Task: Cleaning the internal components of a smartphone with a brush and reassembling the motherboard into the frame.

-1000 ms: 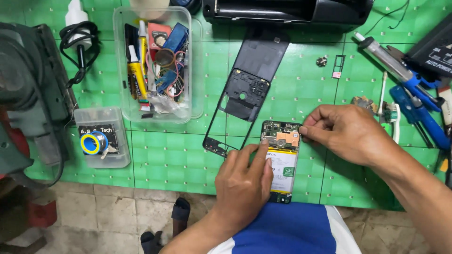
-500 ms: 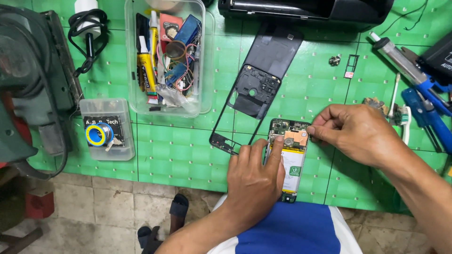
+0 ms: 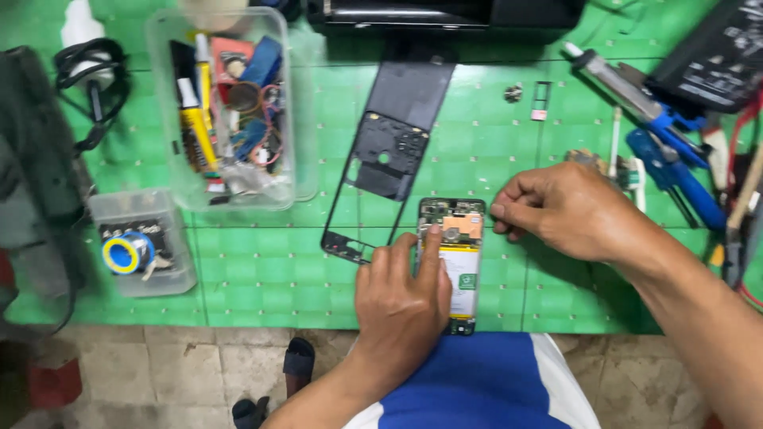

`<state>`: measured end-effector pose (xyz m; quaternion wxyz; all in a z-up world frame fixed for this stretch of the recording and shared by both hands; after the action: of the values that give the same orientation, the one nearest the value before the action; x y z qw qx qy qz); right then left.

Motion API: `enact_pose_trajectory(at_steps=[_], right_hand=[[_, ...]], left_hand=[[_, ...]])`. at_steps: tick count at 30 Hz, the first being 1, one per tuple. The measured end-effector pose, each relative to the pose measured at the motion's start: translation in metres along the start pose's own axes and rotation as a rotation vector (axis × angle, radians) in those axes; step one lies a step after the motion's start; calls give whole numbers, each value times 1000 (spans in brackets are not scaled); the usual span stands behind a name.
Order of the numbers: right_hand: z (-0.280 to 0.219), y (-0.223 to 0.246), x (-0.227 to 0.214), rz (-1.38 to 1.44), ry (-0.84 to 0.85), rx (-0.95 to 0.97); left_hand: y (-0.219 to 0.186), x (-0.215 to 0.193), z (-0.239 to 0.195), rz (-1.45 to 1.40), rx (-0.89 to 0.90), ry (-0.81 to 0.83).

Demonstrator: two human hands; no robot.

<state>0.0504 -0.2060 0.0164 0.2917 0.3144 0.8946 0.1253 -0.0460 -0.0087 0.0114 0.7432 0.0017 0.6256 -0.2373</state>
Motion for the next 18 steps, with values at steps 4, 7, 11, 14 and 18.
enact_pose_trajectory(at_steps=[4, 7, 11, 14, 18], right_hand=[[-6, -8, 0, 9, 22, 45], [-5, -12, 2, 59, 11, 20], [-5, -8, 2, 39, -20, 7], [-2, -8, 2, 19, -24, 10], [5, -14, 5, -76, -47, -57]], left_hand=[[-2, -3, 2, 18, 27, -4], [-3, -2, 1, 16, 29, 32], [-4, -2, 1, 47, 24, 39], [-6, -2, 2, 70, 24, 40], [-7, -1, 2, 92, 28, 39]])
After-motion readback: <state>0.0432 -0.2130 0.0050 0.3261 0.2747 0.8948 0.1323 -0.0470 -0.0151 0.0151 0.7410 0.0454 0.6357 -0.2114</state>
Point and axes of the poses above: each hand's wrist, its own z-axis towards the middle knuckle, its own x-axis out of the palm, y = z × x, the point moved 3 cm from there along z, towards the middle knuckle
